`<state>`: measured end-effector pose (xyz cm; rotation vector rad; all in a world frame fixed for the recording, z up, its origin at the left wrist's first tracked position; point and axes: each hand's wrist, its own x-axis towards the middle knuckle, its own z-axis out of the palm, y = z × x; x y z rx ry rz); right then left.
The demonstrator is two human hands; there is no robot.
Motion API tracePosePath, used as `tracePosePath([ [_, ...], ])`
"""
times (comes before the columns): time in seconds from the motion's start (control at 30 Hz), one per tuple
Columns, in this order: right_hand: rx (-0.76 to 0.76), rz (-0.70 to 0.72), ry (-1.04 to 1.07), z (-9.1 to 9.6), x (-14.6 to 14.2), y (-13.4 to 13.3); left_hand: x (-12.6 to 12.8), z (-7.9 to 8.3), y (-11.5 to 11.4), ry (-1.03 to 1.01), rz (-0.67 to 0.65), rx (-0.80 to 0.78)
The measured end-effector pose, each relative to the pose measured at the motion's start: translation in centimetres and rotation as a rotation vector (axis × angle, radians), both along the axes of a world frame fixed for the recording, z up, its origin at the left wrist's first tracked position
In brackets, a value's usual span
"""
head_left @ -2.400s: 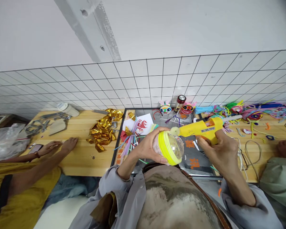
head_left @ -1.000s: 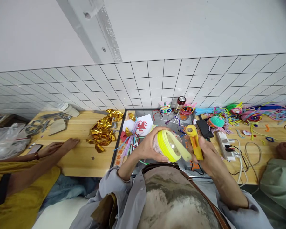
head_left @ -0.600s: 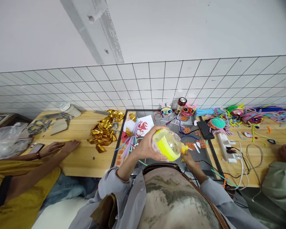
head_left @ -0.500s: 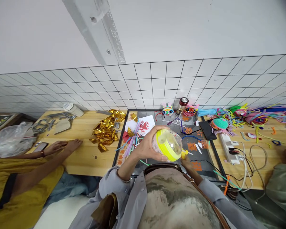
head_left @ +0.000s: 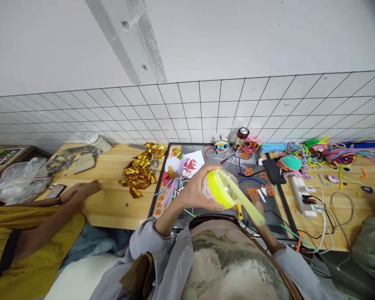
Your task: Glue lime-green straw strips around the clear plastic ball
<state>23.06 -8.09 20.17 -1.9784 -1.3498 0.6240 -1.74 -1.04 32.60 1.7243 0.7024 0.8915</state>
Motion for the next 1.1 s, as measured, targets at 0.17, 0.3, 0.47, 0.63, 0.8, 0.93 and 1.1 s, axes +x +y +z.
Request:
tracePosePath([
  [0.17,0.373,0.186,-0.012,10.7,-1.0,-1.0,0.8,-0.9,0.3,0.049,0.003,0.099],
  [0.3,0.667,0.388,-0.229,17.7,-3.3,-1.3,1.4,-1.3,0.2,0.105,0.010,0.160],
  [0.47,0.634,0.444,-0.237,18.6,-4.4,-0.4,1.3,-1.0,-0.4,0.128,0.035,0.186],
  [0.63,0.586,0.433,-0.121,18.2,-4.1,-0.2,1.0,-0.8,-0.4,0.082,0.024,0.192],
  [0.8,0.570,0.408,-0.101,18.2,-3.9,-0.4,1.1,-0.9,-0.3,0.088,0.009,0.194],
  [0.93,0.553,0.377,-0.053,17.9,-4.0,-0.4,1.2,-0.8,-0.5,0.084,0.006,0.181],
  [1.1,0.553,0.362,0.027,17.2,-4.3,-0.5,1.2,-0.9,-0.5,0.086,0.007,0.166],
])
